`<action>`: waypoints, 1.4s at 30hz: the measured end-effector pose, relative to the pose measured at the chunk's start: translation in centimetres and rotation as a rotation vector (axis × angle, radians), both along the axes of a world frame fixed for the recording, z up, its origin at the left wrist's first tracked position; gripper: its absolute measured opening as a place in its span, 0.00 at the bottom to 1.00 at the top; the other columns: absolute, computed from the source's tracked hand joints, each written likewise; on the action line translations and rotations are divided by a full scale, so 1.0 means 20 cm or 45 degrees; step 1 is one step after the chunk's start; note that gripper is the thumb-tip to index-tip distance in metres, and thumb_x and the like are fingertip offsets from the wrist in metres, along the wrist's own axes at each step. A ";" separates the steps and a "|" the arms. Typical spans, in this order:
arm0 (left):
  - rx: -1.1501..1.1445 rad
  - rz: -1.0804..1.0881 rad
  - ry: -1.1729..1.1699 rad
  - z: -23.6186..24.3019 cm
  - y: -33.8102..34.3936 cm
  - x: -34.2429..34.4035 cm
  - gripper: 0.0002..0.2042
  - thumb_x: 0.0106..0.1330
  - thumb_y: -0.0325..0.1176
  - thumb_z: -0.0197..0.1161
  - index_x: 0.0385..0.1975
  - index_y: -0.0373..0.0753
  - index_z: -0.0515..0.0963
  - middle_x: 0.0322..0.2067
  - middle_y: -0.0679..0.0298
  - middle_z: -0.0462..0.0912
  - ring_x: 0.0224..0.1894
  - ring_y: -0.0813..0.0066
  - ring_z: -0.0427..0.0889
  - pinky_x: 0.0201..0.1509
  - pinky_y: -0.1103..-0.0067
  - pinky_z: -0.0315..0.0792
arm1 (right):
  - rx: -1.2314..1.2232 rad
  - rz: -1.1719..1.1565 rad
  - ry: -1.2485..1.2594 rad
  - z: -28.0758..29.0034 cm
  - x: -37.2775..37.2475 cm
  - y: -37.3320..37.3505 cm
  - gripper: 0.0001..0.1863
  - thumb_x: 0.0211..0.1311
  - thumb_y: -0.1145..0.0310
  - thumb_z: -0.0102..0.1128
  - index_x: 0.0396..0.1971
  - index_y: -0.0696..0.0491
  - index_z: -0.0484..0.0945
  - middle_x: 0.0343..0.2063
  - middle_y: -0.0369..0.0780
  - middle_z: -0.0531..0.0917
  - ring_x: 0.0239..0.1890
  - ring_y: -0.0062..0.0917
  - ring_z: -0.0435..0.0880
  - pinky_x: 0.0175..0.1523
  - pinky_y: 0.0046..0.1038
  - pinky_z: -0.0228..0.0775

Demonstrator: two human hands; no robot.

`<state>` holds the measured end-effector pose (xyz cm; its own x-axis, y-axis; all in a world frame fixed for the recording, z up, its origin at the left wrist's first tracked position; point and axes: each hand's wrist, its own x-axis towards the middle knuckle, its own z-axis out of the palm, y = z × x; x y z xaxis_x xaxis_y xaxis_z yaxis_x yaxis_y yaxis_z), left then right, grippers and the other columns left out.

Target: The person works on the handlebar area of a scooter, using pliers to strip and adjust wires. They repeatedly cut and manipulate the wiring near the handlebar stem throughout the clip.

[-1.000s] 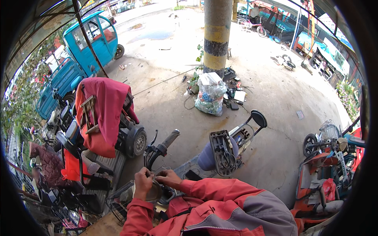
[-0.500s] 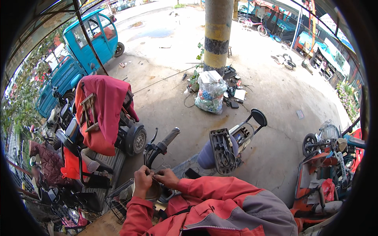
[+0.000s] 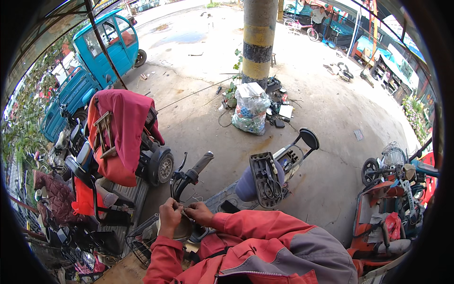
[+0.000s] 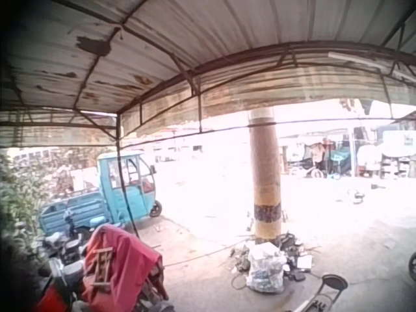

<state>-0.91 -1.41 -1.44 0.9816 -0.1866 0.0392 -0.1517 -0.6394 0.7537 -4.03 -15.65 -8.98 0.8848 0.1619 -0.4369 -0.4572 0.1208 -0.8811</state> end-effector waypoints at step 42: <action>0.045 -0.087 -0.066 -0.01 0.00 -0.01 0.11 0.49 0.22 0.71 0.23 0.33 0.72 0.18 0.55 0.78 0.22 0.60 0.79 0.28 0.69 0.70 | 0.694 0.006 0.331 -0.18 0.04 -0.02 0.11 0.70 0.61 0.57 0.31 0.52 0.78 0.21 0.30 0.72 0.18 0.15 0.64 0.23 0.22 0.54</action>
<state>-1.20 -1.50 -1.54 0.9635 -0.2552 0.0815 -0.2338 -0.6525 0.7209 -3.24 -16.04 -12.48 0.7590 0.4270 -0.4916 -0.6508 0.5211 -0.5522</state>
